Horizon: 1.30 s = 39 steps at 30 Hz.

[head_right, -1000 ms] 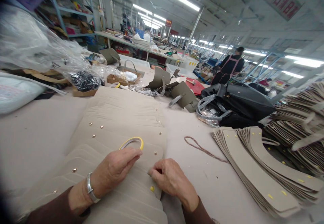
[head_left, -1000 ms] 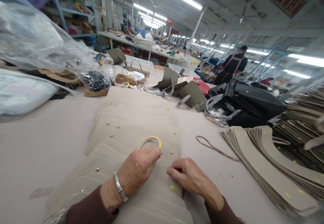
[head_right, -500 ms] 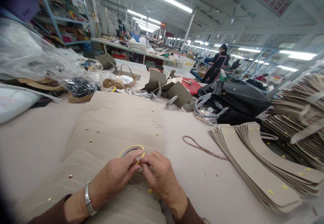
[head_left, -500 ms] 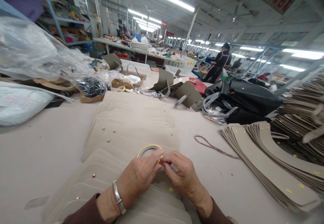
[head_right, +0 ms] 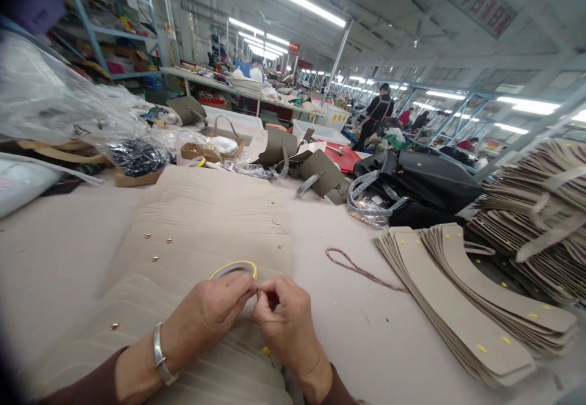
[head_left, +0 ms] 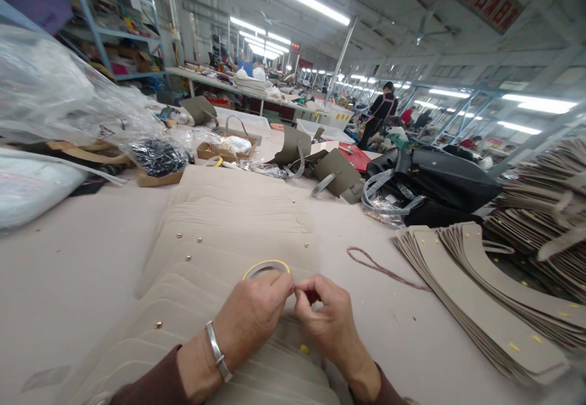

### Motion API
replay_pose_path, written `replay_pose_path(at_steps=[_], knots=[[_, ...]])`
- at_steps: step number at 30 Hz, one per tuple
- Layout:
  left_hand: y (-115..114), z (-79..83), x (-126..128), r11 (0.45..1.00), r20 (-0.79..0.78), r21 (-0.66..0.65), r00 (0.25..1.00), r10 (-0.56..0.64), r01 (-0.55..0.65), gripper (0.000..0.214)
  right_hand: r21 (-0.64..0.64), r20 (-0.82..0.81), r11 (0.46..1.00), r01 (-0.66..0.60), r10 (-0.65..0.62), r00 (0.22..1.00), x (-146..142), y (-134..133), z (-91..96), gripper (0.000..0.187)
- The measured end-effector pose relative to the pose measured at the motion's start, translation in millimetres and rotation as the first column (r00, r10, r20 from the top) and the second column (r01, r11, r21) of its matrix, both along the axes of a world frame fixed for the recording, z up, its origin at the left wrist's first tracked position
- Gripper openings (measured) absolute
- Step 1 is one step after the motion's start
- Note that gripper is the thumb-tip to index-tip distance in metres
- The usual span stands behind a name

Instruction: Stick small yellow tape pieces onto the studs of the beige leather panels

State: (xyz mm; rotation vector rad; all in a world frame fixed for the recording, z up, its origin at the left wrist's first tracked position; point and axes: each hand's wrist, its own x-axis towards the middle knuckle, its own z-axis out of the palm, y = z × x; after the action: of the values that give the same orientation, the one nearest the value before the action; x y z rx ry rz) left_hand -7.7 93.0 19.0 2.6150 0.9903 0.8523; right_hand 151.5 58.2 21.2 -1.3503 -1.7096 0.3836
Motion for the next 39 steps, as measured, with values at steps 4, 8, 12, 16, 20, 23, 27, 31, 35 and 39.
replay_pose_path(at_steps=[4,8,12,16,20,23,27,31,35,39], knots=[[-2,1.4,5,0.991,0.061,0.13,0.998,0.016,-0.024,0.026,-0.385,-0.35,0.923,0.014,-0.16,0.923,4,7,2.9,0.016],[-4,-2.8,3,0.981,0.005,0.176,0.996,0.084,-0.083,0.02,-0.53,-0.412,0.848,0.023,-0.281,0.867,24,19,-5.1,0.025],[1,-10.2,2,0.995,-0.307,0.063,0.947,0.094,-0.078,0.011,-0.606,-0.389,0.793,-0.057,-0.233,0.891,37,21,-17.8,0.032],[3,-11.9,5,0.994,-0.436,-0.064,0.898,0.056,-0.093,0.009,-0.596,-0.316,0.802,-0.032,-0.197,0.928,35,19,-25.8,0.026],[2,-9.0,6,0.988,-0.462,-0.116,0.886,0.04,-0.105,0.011,-0.539,-0.107,0.84,0.063,-0.143,0.984,28,18,-23.2,0.02],[1,-8.0,6,0.985,-0.465,-0.136,0.885,0.033,-0.108,0.013,-0.443,0.07,0.888,0.128,-0.108,0.992,23,19,-17.9,0.018],[1,-9.5,4,0.985,-0.473,-0.128,0.88,0.041,-0.115,0.014,-0.395,0.185,0.906,0.151,-0.083,0.979,23,20,-17.3,0.012],[0,-9.9,2,0.983,-0.492,-0.126,0.869,0.052,-0.13,0.017,-0.42,0.127,0.882,0.213,-0.175,0.976,34,14,-23.3,0.022],[0,-6.8,1,0.982,-0.506,-0.135,0.861,0.047,-0.133,0.017,-0.456,0.01,0.885,0.097,-0.104,0.995,39,3,-25.4,0.018],[1,-4.4,1,0.984,-0.501,-0.125,0.864,0.048,-0.126,0.018,-0.324,0.149,0.934,0.147,-0.103,0.983,30,1,-26.3,0.019]])
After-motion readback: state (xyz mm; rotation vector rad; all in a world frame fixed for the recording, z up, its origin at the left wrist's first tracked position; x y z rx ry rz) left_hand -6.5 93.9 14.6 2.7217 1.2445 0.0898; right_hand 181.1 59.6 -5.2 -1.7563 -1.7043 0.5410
